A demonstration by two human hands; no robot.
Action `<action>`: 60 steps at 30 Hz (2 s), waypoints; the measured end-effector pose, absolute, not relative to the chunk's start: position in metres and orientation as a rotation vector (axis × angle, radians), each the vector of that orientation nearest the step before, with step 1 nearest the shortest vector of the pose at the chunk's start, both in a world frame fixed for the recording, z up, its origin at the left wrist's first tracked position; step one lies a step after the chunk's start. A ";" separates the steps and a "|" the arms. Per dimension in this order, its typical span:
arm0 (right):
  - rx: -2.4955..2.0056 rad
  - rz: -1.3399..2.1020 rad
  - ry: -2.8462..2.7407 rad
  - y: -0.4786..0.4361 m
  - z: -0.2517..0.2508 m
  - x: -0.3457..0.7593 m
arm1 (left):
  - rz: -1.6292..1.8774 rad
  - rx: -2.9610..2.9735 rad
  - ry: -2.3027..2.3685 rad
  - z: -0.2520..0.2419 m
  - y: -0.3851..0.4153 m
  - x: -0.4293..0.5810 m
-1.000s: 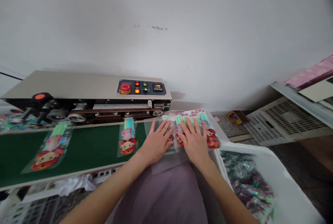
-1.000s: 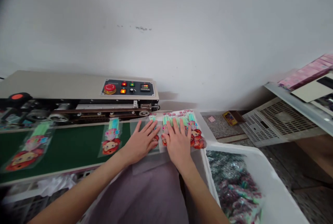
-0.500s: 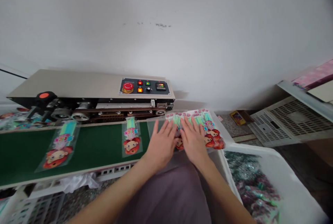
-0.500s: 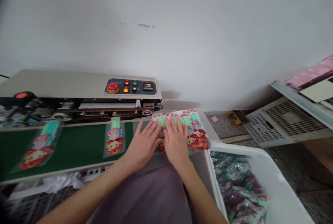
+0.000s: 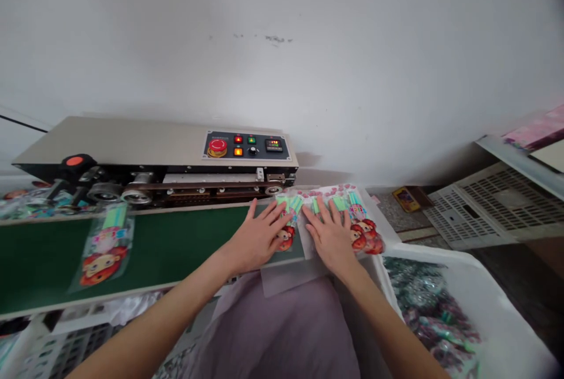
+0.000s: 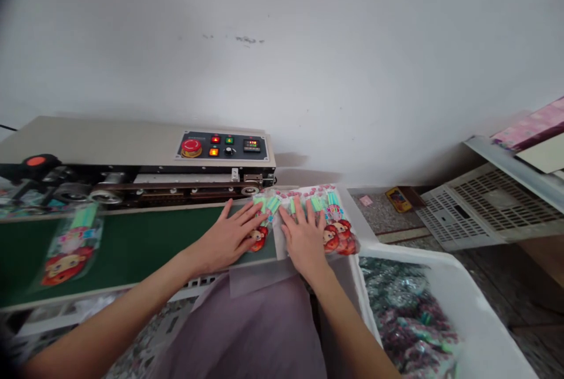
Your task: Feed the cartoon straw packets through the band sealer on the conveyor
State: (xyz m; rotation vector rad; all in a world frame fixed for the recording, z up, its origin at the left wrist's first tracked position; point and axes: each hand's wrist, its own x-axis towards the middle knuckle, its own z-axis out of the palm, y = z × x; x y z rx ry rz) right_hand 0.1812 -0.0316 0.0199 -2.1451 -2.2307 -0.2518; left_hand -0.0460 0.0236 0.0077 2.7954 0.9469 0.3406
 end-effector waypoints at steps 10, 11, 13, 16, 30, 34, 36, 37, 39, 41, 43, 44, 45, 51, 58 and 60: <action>-2.106 -0.248 -2.219 -0.030 0.020 0.170 | 0.233 2.831 1.209 0.024 0.016 -0.065; -2.106 -0.275 -2.199 -0.031 0.019 0.171 | 0.202 2.857 1.079 0.024 0.018 -0.060; -2.110 -0.333 -2.158 -0.033 0.016 0.173 | 0.159 2.883 0.865 0.020 0.020 -0.050; -2.132 -0.382 -2.123 -0.034 0.012 0.174 | 0.221 2.882 0.902 0.009 0.012 -0.037; -2.195 -0.373 -2.119 -0.030 0.009 0.167 | 0.363 2.897 0.959 0.003 0.018 -0.019; -2.185 -0.371 -2.122 -0.030 0.008 0.167 | 0.384 2.811 1.138 -0.008 0.008 -0.013; -2.169 -0.359 -2.129 -0.031 0.006 0.163 | 0.377 2.767 1.230 -0.008 0.003 -0.013; -2.158 -0.348 -2.135 -0.031 0.006 0.160 | 0.372 2.751 1.271 -0.007 0.001 -0.015; -2.133 -0.317 -2.144 -0.031 0.006 0.153 | 0.365 2.723 1.361 -0.004 -0.001 -0.021; -2.109 -0.285 -2.142 -0.030 0.009 0.149 | 0.356 2.690 1.462 0.001 -0.001 -0.029; -2.098 -0.260 -2.117 -0.024 0.015 0.150 | 0.344 2.660 1.528 0.007 -0.003 -0.032; -2.095 -0.247 -2.104 -0.019 0.018 0.151 | 0.343 2.656 1.523 0.010 -0.004 -0.031; -2.095 -0.232 -2.095 -0.014 0.022 0.154 | 0.343 2.663 1.483 0.013 -0.006 -0.028; -2.131 -0.227 -2.162 0.013 0.034 0.164 | 0.313 2.744 1.113 0.007 -0.015 0.010; -2.106 -0.301 -2.307 0.013 0.034 0.163 | 0.352 2.748 1.116 -0.004 -0.013 0.009; -2.113 -0.331 -2.326 0.013 0.034 0.162 | 0.314 2.743 1.112 0.000 -0.013 0.009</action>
